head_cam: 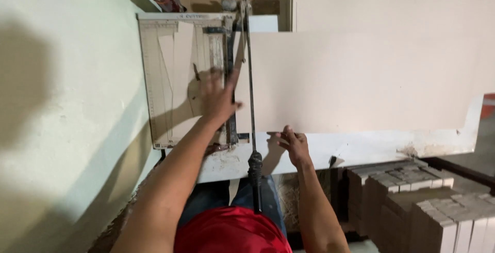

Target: The person uses a manual paper cutter to trim large sheets of cardboard into smaller rectangular pieces. They align each sheet, pull the cutter handle to slice, then stack the cut pieces on the table.

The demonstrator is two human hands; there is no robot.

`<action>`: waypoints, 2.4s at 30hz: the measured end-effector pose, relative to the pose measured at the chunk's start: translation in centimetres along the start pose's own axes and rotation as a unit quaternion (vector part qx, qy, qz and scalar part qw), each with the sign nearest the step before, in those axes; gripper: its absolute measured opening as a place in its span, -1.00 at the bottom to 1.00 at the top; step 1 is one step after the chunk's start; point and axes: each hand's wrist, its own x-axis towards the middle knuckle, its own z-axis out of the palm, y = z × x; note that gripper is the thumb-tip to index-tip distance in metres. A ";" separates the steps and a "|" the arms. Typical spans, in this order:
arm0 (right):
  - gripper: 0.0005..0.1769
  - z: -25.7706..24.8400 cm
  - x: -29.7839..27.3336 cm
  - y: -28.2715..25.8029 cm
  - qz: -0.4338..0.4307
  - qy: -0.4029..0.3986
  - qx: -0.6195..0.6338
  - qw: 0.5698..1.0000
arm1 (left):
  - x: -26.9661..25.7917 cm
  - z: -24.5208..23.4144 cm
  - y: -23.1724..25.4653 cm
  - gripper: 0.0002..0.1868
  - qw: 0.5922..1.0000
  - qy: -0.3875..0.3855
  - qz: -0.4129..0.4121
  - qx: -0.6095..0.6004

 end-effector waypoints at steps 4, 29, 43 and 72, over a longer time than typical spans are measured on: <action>-0.51 0.9 -1.2 -1.1 0.012 0.005 -0.026 1.000 | 0.1 3.5 1.6 0.24 0.968 -0.183 0.006 0.170; 0.14 8.7 -19.7 -5.9 -0.029 -0.090 -0.499 0.862 | -0.9 4.2 -0.3 -0.32 0.956 -0.135 0.155 0.210; -0.58 -8.9 7.0 7.0 0.002 0.063 0.263 0.963 | -2.5 4.9 -11.7 -0.79 0.902 -0.237 0.227 0.281; 0.07 9.0 -13.9 2.0 -0.101 -0.059 -0.618 0.778 | 1.0 5.1 1.1 0.52 0.938 -0.235 -0.004 0.255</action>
